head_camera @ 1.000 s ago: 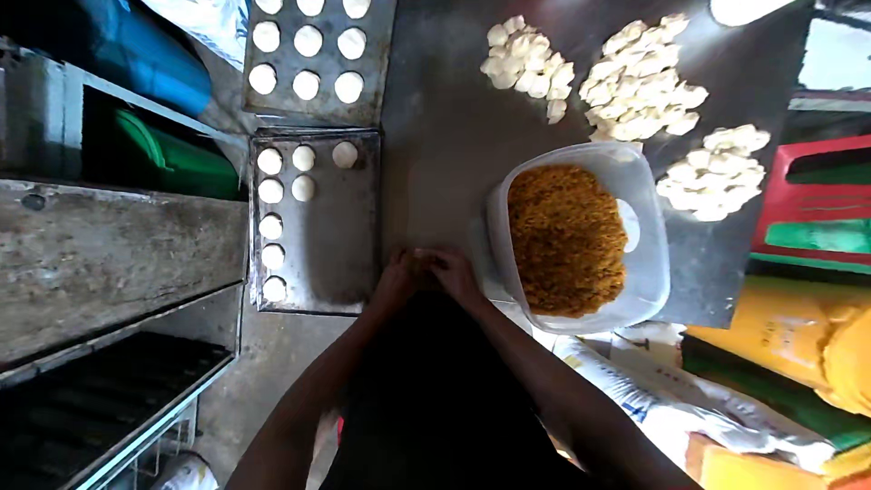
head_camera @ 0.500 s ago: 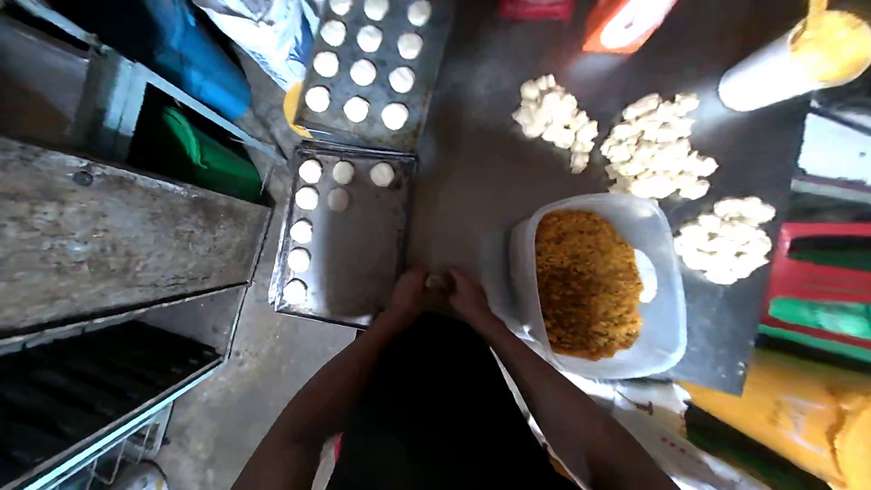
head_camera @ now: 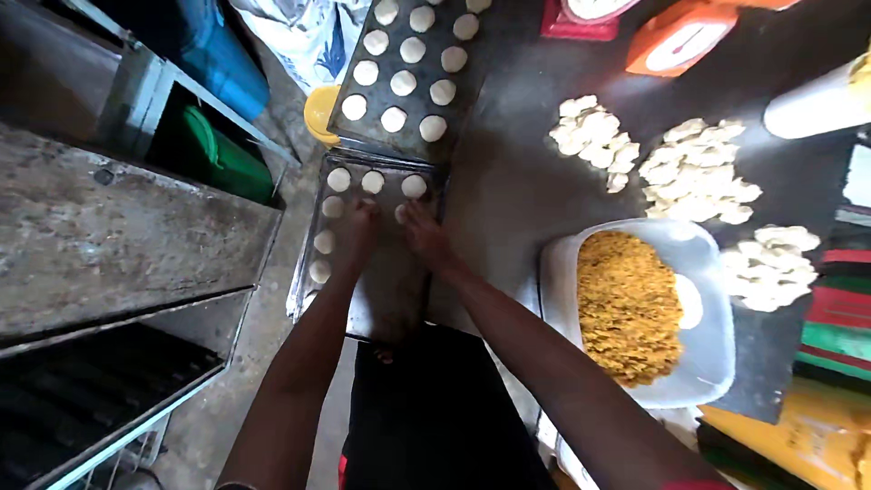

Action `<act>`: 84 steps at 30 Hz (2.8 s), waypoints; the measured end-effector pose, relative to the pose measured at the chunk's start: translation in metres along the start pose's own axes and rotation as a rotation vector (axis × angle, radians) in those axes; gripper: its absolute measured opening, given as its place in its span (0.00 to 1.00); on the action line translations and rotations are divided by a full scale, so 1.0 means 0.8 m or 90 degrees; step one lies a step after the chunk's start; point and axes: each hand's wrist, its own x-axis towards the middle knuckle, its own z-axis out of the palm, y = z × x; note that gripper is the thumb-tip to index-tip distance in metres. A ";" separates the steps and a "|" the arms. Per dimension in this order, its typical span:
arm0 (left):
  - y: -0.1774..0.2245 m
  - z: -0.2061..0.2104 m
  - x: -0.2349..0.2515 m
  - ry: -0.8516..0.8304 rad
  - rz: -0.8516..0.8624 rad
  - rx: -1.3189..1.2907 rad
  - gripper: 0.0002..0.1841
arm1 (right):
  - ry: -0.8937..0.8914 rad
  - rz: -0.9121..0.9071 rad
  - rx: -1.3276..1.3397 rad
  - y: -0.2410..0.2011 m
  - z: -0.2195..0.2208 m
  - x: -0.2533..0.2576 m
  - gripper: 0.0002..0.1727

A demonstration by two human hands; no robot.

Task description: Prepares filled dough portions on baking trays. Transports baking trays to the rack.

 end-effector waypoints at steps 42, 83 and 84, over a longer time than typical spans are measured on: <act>0.303 0.049 -0.213 -0.213 0.255 -0.571 0.10 | 0.454 0.417 0.659 -0.065 -0.293 -0.269 0.13; 0.360 0.085 -0.146 -0.360 0.184 -0.360 0.19 | 0.041 0.449 -0.092 0.208 -0.312 -0.306 0.18; 0.371 0.084 -0.141 -0.356 0.196 -0.361 0.19 | 0.085 0.471 -0.024 0.206 -0.327 -0.304 0.17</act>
